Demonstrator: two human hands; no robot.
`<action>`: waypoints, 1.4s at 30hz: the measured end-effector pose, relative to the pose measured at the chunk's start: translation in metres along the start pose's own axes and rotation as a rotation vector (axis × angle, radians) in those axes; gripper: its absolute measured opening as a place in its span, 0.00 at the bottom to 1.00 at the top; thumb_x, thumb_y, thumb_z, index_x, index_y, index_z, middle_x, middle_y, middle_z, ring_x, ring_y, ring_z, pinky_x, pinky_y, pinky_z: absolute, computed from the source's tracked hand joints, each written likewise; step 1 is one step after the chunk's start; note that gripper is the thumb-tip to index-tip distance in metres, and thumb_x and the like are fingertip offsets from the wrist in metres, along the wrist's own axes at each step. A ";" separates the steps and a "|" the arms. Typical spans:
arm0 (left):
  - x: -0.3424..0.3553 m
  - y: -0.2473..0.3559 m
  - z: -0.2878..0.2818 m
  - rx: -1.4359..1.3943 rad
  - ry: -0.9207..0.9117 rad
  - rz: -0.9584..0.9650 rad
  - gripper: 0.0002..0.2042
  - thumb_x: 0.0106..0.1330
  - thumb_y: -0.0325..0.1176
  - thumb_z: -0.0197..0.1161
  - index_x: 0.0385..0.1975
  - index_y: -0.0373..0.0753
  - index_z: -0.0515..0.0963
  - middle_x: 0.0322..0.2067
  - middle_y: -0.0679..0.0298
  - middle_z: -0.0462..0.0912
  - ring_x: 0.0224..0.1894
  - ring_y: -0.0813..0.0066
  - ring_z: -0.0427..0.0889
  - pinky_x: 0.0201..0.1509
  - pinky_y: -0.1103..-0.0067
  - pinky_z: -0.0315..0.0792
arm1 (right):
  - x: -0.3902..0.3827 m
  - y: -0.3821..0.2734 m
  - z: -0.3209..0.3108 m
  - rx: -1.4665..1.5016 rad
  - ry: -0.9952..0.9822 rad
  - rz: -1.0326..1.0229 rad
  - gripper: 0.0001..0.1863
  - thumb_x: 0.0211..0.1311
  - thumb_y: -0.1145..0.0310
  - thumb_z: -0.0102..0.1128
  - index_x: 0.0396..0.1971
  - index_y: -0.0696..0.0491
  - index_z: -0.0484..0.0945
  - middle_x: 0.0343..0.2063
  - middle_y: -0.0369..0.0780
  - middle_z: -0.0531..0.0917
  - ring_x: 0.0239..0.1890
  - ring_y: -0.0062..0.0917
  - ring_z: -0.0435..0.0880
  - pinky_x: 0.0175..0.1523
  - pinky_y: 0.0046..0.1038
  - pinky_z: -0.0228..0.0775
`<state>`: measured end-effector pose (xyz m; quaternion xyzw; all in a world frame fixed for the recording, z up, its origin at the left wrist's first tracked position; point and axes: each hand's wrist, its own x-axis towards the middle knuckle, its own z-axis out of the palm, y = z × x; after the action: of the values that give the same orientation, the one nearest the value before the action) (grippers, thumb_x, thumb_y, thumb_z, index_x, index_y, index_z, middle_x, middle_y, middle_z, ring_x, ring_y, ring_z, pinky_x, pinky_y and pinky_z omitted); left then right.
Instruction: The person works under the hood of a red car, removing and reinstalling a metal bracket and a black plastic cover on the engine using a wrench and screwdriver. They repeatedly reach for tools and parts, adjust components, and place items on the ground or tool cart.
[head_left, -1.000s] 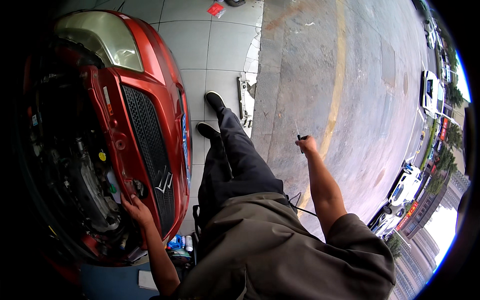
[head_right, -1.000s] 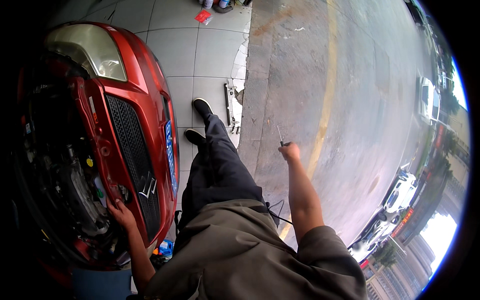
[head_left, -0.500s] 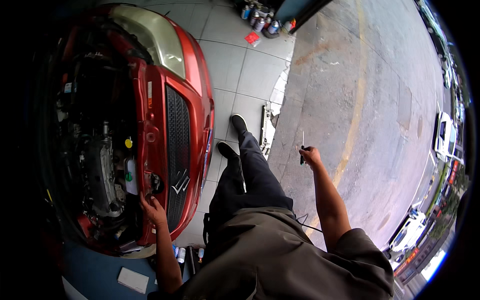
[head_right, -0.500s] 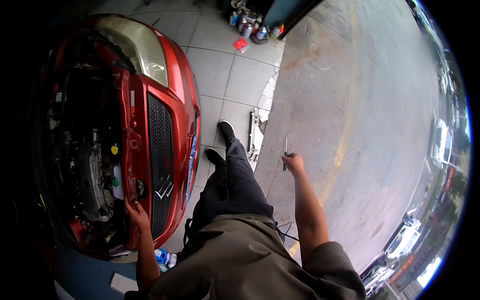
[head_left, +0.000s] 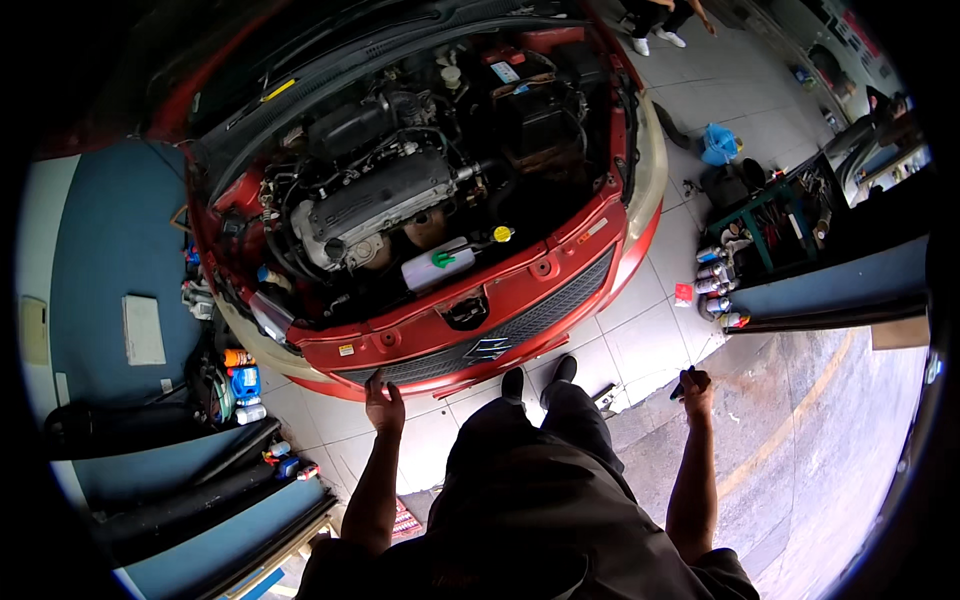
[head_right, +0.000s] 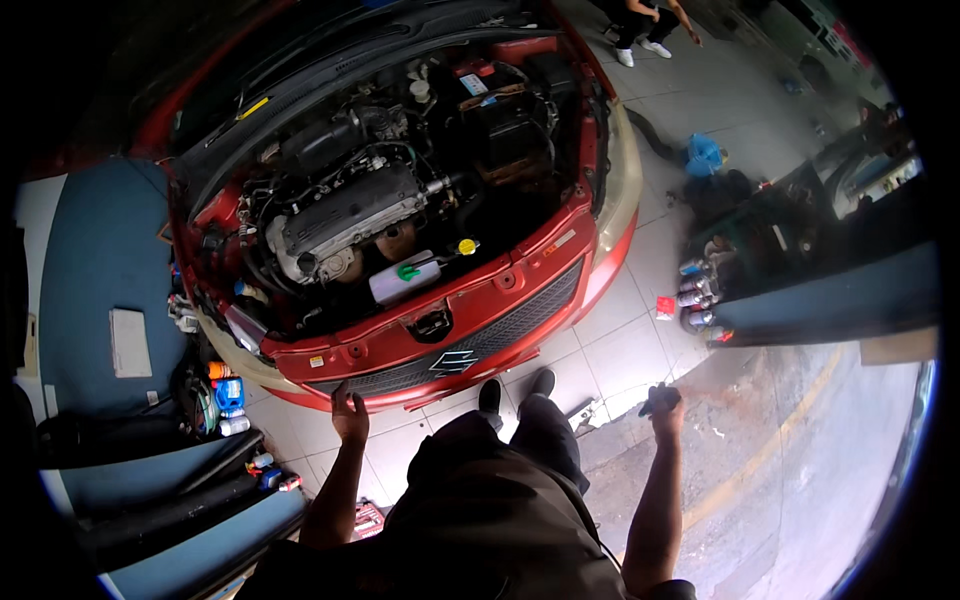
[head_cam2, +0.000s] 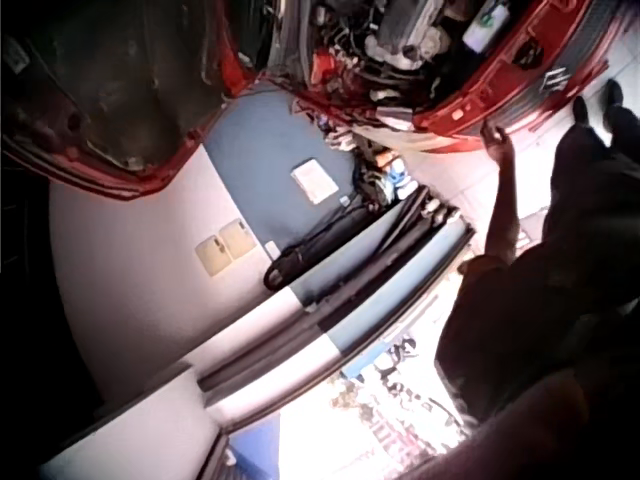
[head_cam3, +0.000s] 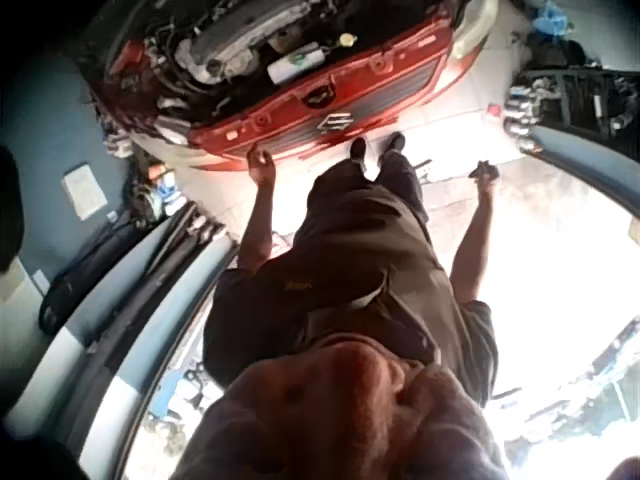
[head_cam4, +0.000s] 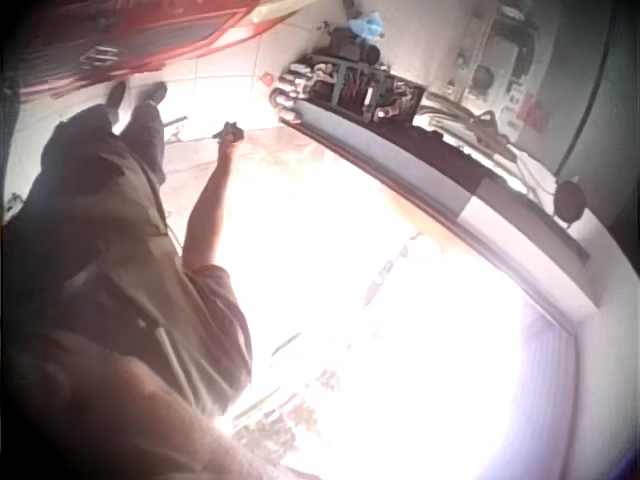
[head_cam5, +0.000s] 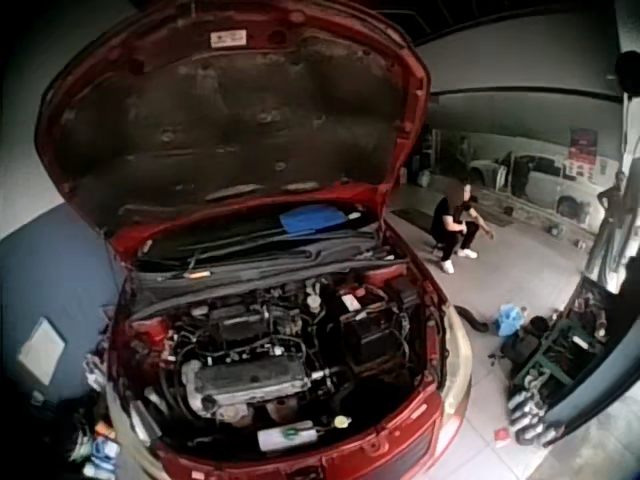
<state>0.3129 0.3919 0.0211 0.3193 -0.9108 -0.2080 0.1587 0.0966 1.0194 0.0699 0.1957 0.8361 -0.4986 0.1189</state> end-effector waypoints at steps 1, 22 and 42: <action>-0.026 -0.019 -0.001 -0.050 -0.007 -0.166 0.20 0.66 0.25 0.58 0.58 0.35 0.72 0.50 0.48 0.78 0.48 0.49 0.80 0.51 0.64 0.77 | 0.006 0.001 -0.014 -0.119 -0.019 -0.060 0.20 0.59 0.58 0.63 0.12 0.54 0.75 0.10 0.35 0.76 0.13 0.20 0.76 0.19 0.24 0.66; 0.006 0.306 0.239 -0.121 -0.692 0.158 0.18 0.68 0.40 0.59 0.51 0.35 0.78 0.44 0.50 0.84 0.46 0.53 0.84 0.50 0.64 0.77 | 0.054 0.246 -0.190 -0.099 0.359 0.764 0.19 0.64 0.63 0.51 0.31 0.67 0.80 0.23 0.52 0.86 0.22 0.38 0.88 0.31 0.37 0.83; 0.100 0.566 0.263 -0.206 -0.977 0.217 0.12 0.73 0.33 0.58 0.49 0.34 0.80 0.43 0.56 0.86 0.44 0.66 0.86 0.49 0.72 0.77 | 0.457 0.022 -0.368 -0.172 0.327 -0.046 0.14 0.63 0.64 0.63 0.43 0.57 0.76 0.25 0.37 0.82 0.27 0.22 0.82 0.31 0.28 0.74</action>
<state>-0.1643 0.8018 0.0809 0.0711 -0.8813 -0.4041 -0.2342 -0.3039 1.4478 0.0472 0.2442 0.8880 -0.3893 -0.0135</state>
